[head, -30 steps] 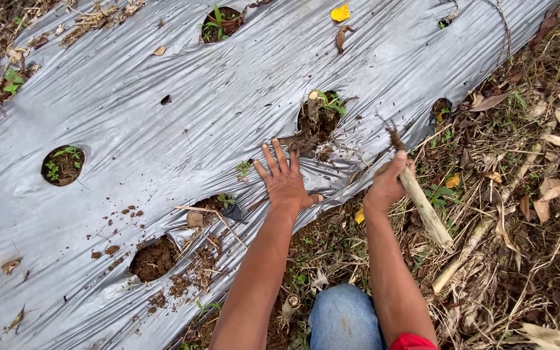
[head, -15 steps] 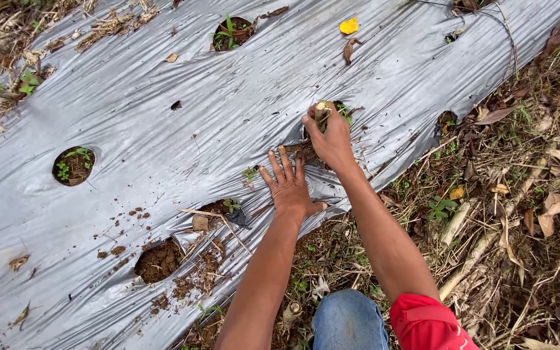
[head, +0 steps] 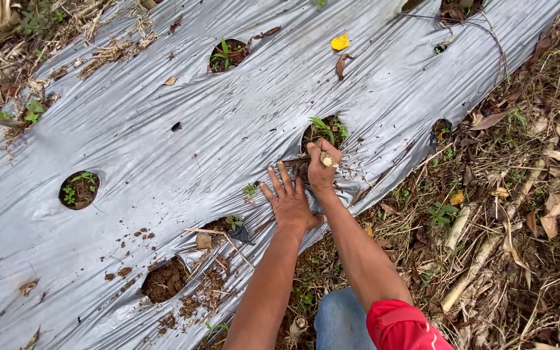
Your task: The person kneels on a plastic-covered field and removes weeds by hand from holes in the plastic sheeting. They pull out small green plants and dry debris, then use a small wooden stick to clear soil and debris from the planting holes.
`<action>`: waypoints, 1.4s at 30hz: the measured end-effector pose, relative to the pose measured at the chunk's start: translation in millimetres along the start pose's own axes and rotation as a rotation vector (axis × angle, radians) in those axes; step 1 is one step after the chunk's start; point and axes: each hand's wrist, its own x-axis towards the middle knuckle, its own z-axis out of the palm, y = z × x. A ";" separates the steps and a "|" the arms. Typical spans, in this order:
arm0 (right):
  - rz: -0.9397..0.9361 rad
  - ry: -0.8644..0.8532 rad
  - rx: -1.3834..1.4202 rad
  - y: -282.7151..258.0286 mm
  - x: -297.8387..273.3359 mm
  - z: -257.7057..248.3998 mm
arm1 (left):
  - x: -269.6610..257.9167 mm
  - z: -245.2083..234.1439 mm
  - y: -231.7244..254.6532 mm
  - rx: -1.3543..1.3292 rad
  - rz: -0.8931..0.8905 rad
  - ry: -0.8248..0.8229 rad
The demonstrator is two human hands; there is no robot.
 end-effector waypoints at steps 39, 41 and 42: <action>0.031 -0.100 -0.114 26.4 17.2 -7.8 | 5.8 6.5 0.4 -0.040 0.010 0.023; 0.072 0.010 -0.012 36.5 16.5 -5.1 | 8.2 9.0 0.8 -0.052 0.003 0.027; 0.118 0.065 0.077 44.6 18.0 -5.2 | 7.8 9.3 0.9 -0.051 0.004 0.032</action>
